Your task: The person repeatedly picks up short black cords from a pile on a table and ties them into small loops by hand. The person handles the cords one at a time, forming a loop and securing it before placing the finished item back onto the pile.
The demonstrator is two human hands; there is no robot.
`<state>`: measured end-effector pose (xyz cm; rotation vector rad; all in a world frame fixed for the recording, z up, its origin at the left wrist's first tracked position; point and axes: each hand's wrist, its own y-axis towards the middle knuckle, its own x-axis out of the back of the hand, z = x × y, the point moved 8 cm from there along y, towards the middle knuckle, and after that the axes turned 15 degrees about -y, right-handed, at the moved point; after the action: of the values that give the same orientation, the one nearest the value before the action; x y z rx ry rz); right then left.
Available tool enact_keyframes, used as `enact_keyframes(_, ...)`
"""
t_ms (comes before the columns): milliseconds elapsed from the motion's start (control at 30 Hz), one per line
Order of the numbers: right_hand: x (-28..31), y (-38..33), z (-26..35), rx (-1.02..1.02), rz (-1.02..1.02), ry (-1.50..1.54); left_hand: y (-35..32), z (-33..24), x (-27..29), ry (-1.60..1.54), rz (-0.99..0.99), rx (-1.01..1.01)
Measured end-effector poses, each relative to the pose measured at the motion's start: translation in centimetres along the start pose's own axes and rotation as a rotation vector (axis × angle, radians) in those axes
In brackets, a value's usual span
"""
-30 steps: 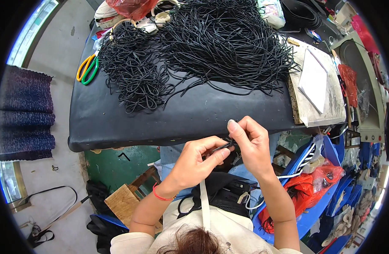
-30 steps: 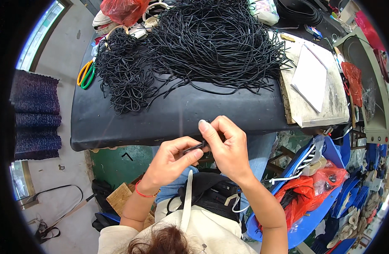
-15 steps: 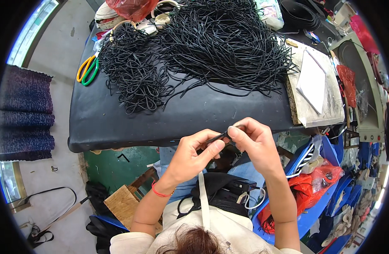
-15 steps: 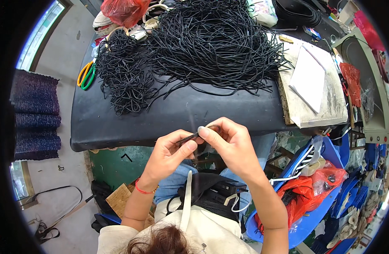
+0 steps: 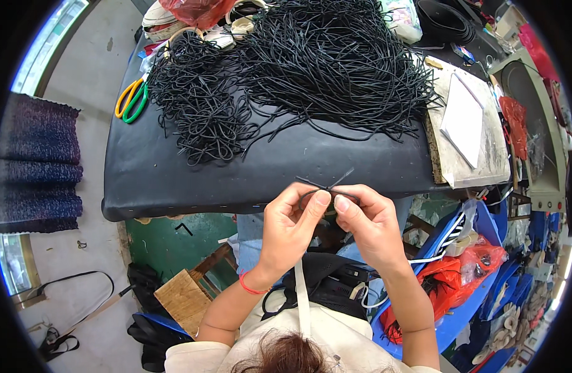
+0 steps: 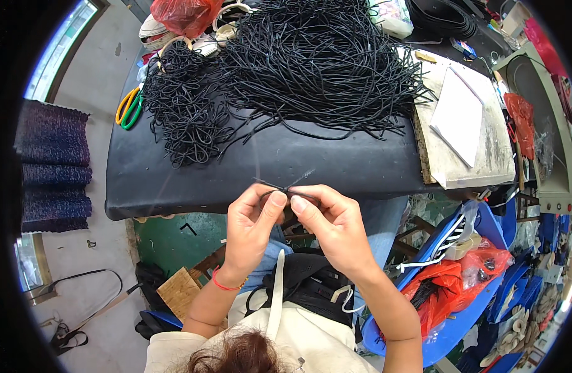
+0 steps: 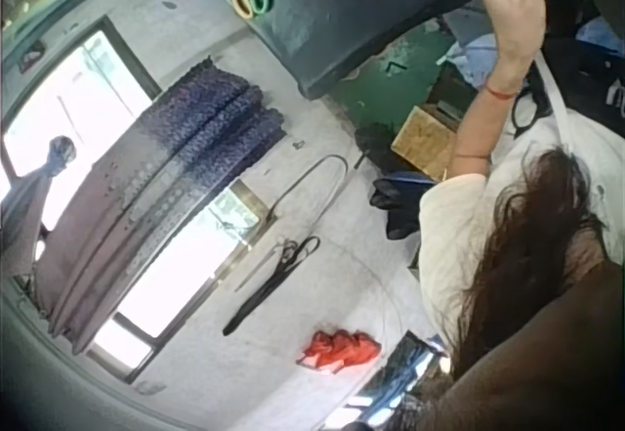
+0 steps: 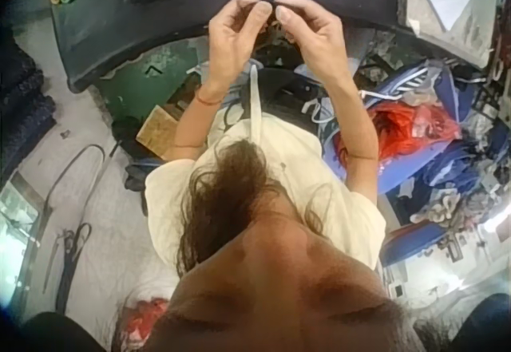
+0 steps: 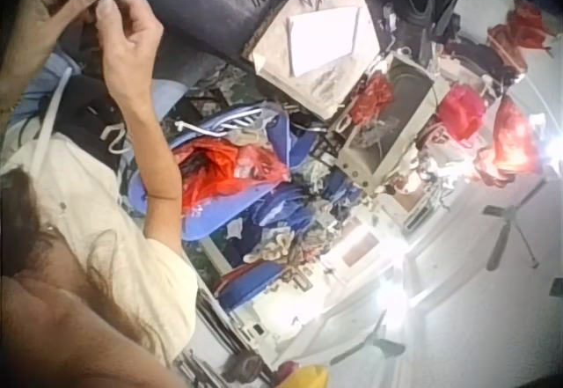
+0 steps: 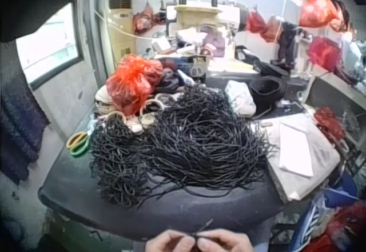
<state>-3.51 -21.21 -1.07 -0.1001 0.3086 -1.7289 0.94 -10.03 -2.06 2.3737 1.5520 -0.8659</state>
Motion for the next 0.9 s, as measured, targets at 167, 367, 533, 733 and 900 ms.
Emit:
enact_keyframes(167,-1.1,-0.1,1.1,0.059,-0.105,0.095,0.9,-0.1,-0.4,-0.283,-0.025,-0.065)
enact_keyframes(367,-0.4,-1.1,1.6,0.098,-0.178,-0.172,1.3,-0.6,-1.2,-0.216,0.106,0.121)
enact_keyframes(533,1.8,-0.1,5.8,0.37,-0.281,-0.628,0.6,-0.1,-1.5,-0.106,0.263,0.345)
enact_keyframes(733,-0.5,1.2,2.8,0.08,0.007,-0.118,0.3,-0.1,-1.8,-0.127,0.269,0.319)
enact_keyframes(900,-0.2,1.5,1.7,-0.019,0.007,-0.059,-0.1,0.2,-1.9,-0.17,0.256,0.352)
